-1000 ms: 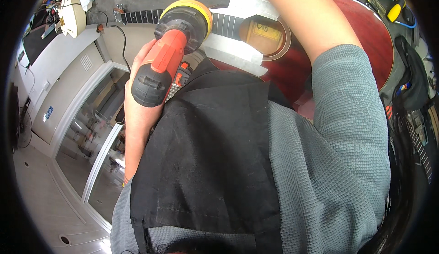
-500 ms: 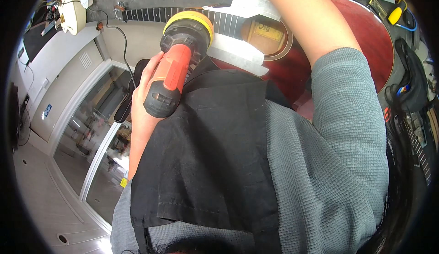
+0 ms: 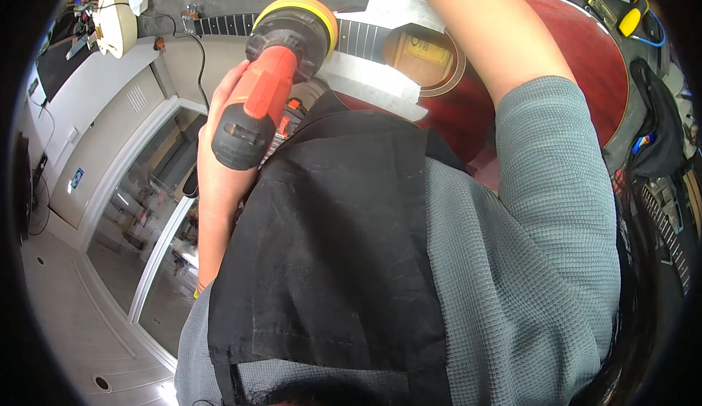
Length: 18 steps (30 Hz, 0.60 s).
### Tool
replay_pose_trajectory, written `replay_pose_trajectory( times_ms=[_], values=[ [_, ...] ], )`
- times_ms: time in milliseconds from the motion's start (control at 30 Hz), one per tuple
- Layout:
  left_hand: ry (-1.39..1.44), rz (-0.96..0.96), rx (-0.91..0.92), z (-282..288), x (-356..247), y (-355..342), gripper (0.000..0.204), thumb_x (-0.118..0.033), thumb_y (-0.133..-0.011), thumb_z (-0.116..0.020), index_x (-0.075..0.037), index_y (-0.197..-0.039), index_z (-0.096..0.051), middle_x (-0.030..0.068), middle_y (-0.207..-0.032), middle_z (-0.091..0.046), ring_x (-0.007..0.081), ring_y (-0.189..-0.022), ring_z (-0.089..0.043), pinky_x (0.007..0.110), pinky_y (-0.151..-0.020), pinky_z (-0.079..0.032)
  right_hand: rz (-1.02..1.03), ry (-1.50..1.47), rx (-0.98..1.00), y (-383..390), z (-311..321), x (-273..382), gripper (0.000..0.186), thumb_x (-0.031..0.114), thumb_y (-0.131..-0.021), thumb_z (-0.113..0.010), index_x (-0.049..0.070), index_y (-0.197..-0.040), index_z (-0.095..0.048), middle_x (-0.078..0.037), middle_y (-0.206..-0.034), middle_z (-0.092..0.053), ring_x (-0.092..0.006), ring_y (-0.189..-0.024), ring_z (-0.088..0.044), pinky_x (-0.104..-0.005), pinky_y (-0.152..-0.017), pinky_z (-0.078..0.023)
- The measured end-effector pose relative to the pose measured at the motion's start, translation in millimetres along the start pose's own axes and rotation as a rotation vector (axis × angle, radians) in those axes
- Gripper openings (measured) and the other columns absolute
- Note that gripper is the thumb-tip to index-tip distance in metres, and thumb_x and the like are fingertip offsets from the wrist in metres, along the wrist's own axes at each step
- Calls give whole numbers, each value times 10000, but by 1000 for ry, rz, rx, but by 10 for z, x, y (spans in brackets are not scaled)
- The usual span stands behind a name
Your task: The person uses a red orbital sander to smooth the surface of a red acoustic guitar. They hold a sanding block in their other hand while moving the sander along the guitar's body and neck. The guitar is placed on a workbench in a workshop environment.
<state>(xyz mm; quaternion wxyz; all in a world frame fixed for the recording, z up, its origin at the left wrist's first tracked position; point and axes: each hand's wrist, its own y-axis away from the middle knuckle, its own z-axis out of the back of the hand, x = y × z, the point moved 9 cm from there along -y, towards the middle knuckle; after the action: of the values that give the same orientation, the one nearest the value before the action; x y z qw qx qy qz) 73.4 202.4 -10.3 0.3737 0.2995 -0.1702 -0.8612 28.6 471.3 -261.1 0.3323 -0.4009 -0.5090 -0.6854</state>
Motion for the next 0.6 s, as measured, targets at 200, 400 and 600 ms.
replay_pose_trajectory(
  times_ms=[200, 400, 600],
  values=[
    [-60, 7, 45, 57, -135, -157, 754, -163, -954, -892, -189, -1639, -579, 197, -1313, -838, 348, -1254, -814, 422, -1072, -626, 60, 125, -49, -123, 18, -90, 645, 411, -945, -885, -56, -1347, -693, -233, -1135, -833, -353, -1006, -813, -436, -905, -630],
    [-36, 2, 35, 100, -259, -226, 751, -174, -956, -892, -190, -1639, -579, 196, -1309, -839, 359, -1255, -812, 427, -1069, -623, 17, -5, 27, 8, 0, -10, 574, 388, -964, -876, -47, -1292, -694, -199, -1065, -833, -300, -930, -809, -436, -819, -632],
    [-84, -62, 18, 121, -242, -261, 755, -174, -951, -893, -191, -1637, -579, 199, -1319, -836, 363, -1261, -809, 433, -1068, -623, 29, 63, -10, -30, 19, -25, 553, 385, -975, -866, -44, -1278, -692, -195, -1072, -830, -289, -884, -807, -436, -797, -635]
  ],
)
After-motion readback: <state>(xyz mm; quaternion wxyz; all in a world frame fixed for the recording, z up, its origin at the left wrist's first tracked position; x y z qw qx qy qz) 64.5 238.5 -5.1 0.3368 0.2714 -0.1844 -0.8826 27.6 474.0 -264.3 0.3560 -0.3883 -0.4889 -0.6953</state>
